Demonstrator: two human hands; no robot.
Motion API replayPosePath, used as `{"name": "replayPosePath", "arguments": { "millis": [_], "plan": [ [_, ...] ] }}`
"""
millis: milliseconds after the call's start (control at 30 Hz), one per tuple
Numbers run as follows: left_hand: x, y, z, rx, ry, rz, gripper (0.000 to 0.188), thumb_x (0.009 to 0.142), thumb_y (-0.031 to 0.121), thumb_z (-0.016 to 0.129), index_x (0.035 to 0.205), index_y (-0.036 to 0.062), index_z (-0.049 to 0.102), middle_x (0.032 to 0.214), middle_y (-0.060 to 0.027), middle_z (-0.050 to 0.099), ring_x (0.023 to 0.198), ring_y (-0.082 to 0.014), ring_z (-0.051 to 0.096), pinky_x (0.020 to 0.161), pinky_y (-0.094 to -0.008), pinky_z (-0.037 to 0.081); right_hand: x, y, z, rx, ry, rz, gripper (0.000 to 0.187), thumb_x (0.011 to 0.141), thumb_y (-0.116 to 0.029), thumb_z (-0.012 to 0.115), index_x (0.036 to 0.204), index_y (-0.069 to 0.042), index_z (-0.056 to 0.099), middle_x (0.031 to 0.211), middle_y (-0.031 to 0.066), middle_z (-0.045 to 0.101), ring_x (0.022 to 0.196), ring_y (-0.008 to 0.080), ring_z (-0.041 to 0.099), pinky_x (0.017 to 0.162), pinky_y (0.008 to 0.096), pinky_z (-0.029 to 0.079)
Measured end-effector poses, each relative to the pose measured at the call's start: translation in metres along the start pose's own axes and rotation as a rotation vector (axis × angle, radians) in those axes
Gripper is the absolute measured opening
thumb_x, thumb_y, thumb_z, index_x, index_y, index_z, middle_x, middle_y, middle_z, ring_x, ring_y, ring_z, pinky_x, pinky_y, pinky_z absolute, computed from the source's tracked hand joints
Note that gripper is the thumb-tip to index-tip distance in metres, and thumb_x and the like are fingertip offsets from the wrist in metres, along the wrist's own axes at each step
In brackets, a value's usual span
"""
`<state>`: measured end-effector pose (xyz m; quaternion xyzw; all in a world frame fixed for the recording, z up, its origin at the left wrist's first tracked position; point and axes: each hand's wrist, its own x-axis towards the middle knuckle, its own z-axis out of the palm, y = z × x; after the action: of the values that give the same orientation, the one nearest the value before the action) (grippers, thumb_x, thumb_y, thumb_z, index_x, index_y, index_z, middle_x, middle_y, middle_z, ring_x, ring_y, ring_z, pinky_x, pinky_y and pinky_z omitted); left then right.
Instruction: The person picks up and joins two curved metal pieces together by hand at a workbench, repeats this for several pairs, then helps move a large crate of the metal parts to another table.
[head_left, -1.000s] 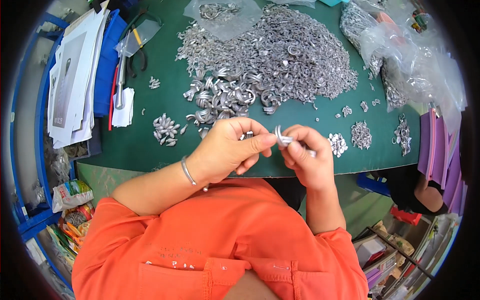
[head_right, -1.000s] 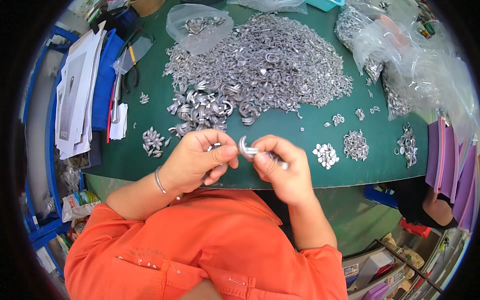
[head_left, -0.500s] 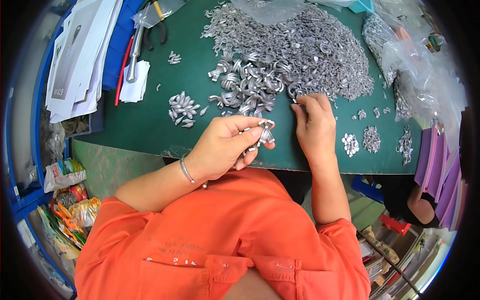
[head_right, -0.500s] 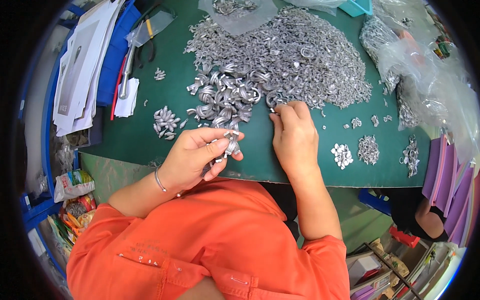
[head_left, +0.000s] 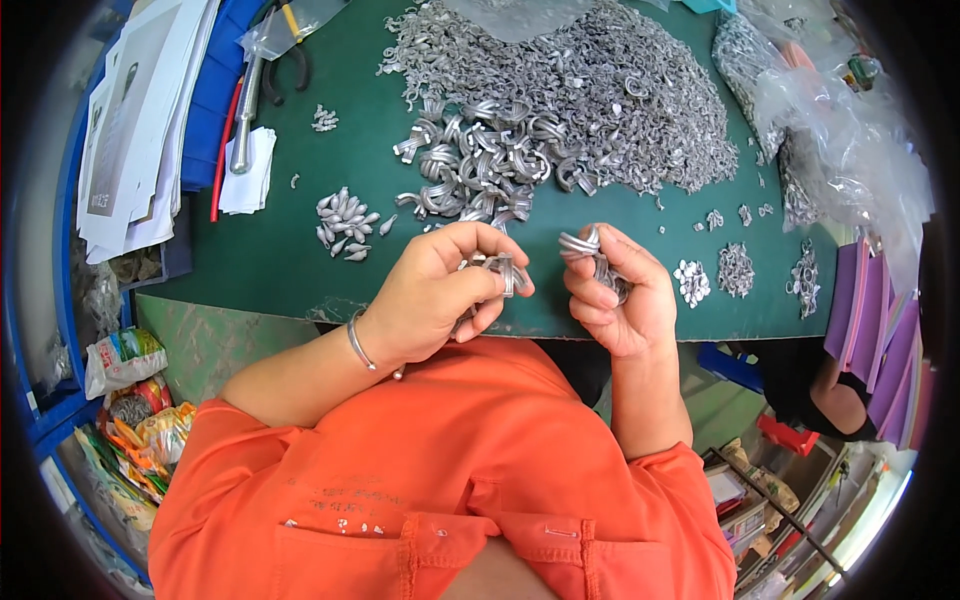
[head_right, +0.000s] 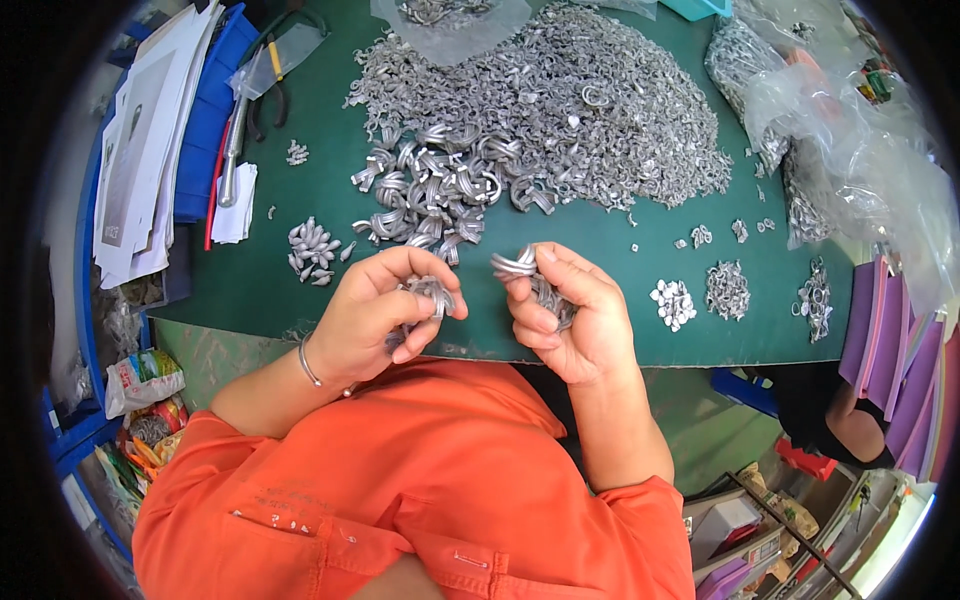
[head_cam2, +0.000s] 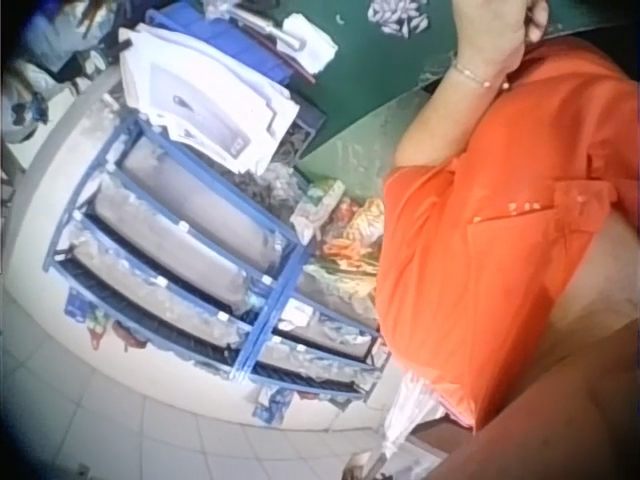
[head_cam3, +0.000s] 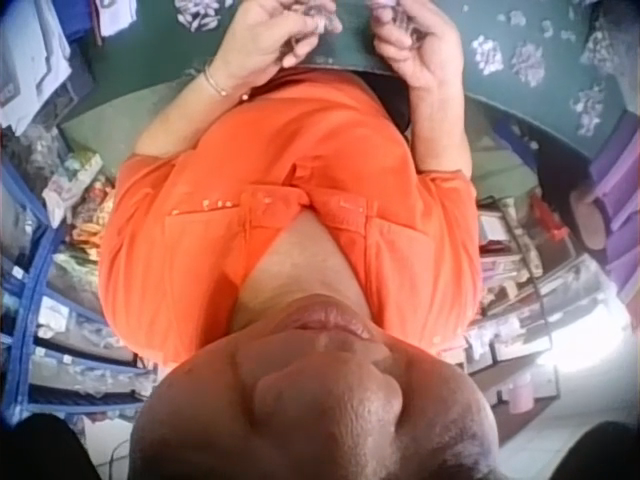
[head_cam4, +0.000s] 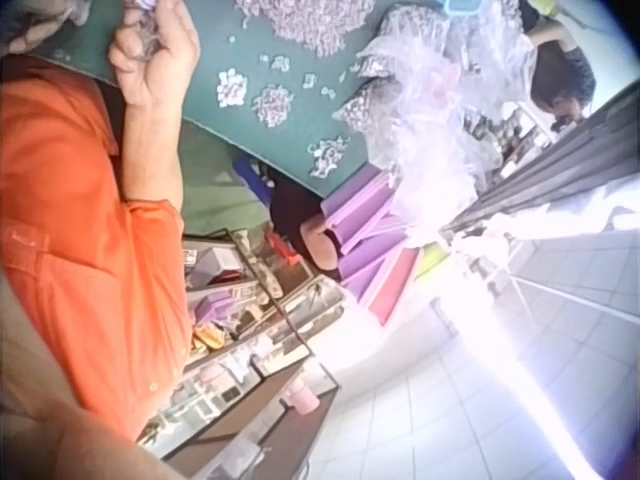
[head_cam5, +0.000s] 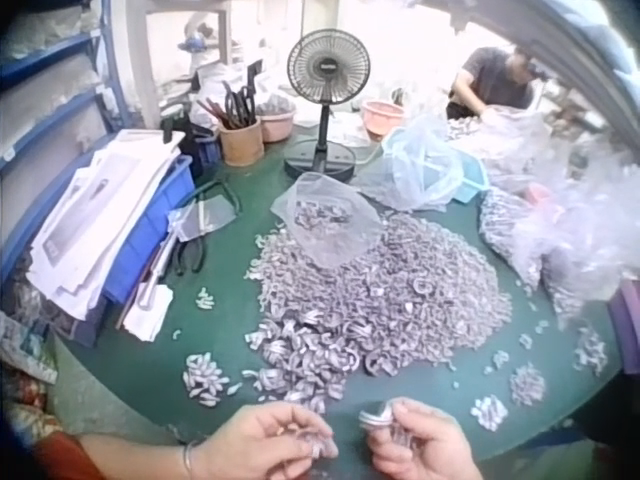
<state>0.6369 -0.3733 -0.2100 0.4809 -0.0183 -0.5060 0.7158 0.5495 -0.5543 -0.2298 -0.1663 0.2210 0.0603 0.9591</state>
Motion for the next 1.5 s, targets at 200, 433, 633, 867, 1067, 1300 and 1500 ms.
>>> {"name": "replayPosePath", "arguments": {
  "millis": [200, 433, 633, 867, 1067, 1300, 1500],
  "plan": [
    [0.001, -0.001, 0.005, -0.023, -0.035, -0.093, 0.013, 0.083, 0.008, 0.052, 0.092, -0.0015, 0.053, 0.076, -0.01, 0.058, 0.048, -0.0083, 0.047, 0.037, -0.0178, 0.033, -0.011, 0.019, 0.008, -0.827, -0.002, -0.39, 0.008, 0.081, -0.007, 0.058, 0.083, 0.001, 0.058, 0.079, 0.0069, 0.057, 0.054, 0.0078, 0.047, 0.044, 0.0195, 0.035],
    [-0.003, -0.004, 0.001, 0.144, 0.045, 0.003, 0.017, 0.085, 0.013, 0.055, 0.093, -0.0021, 0.056, 0.075, -0.0075, 0.058, 0.049, -0.007, 0.047, 0.036, -0.0167, 0.032, 0.01, 0.007, 0.011, -1.643, 0.116, -1.11, 0.012, 0.07, 0.001, 0.064, 0.081, -0.002, 0.06, 0.078, 0.0101, 0.057, 0.063, 0.0216, 0.055, 0.056, 0.0284, 0.044],
    [-0.01, 0.005, 0.005, 0.054, 0.015, -0.014, 0.016, 0.084, 0.007, 0.051, 0.095, -0.0032, 0.056, 0.075, -0.0101, 0.058, 0.049, -0.0084, 0.048, 0.036, -0.017, 0.033, 0.041, -0.007, 0.004, -2.012, 0.472, -1.029, 0.014, 0.075, -0.009, 0.062, 0.087, -0.004, 0.059, 0.081, 0.01, 0.053, 0.071, 0.0283, 0.055, 0.06, 0.0361, 0.046],
    [-0.004, -0.001, -0.007, -0.189, -0.114, 0.008, 0.022, 0.084, 0.011, 0.041, 0.096, -0.0038, 0.051, 0.082, -0.0155, 0.058, 0.059, -0.016, 0.057, 0.034, -0.0194, 0.037, 0.028, -0.009, -0.004, -1.908, 0.35, -1.016, 0.008, 0.076, -0.007, 0.061, 0.082, -0.002, 0.06, 0.078, 0.0074, 0.054, 0.062, 0.0221, 0.054, 0.056, 0.03, 0.044],
    [-0.004, 0.005, 0.002, -0.002, -0.07, 0.012, 0.009, 0.08, 0.007, 0.055, 0.082, 0.0025, 0.048, 0.08, -0.0103, 0.054, 0.056, -0.0092, 0.049, 0.034, -0.0169, 0.033, 0.011, -0.011, -0.014, -0.383, -0.154, -0.227, 0.014, 0.08, -0.004, 0.057, 0.093, -0.001, 0.059, 0.084, 0.0081, 0.057, 0.055, 0.0086, 0.042, 0.043, 0.0195, 0.028],
    [-0.002, 0.005, 0.015, 0.13, -0.02, -0.035, 0.013, 0.084, 0.012, 0.056, 0.087, -0.0004, 0.054, 0.072, -0.0061, 0.056, 0.055, -0.0072, 0.051, 0.036, -0.0164, 0.035, 0.005, 0.003, -0.006, -0.451, -0.239, -0.3, 0.011, 0.079, -0.004, 0.058, 0.089, 0.001, 0.061, 0.084, 0.0074, 0.056, 0.06, 0.0109, 0.046, 0.046, 0.0203, 0.033],
    [-0.003, 0.0, 0.008, 0.076, -0.052, -0.11, 0.02, 0.083, 0.018, 0.059, 0.089, -0.0009, 0.057, 0.075, -0.0056, 0.058, 0.053, -0.0056, 0.052, 0.037, -0.0158, 0.035, -0.009, 0.012, 0.021, -1.467, -0.156, -0.985, 0.017, 0.068, 0.007, 0.063, 0.082, -0.001, 0.064, 0.081, 0.0093, 0.057, 0.068, 0.0181, 0.058, 0.057, 0.0253, 0.047]
  ]
}}
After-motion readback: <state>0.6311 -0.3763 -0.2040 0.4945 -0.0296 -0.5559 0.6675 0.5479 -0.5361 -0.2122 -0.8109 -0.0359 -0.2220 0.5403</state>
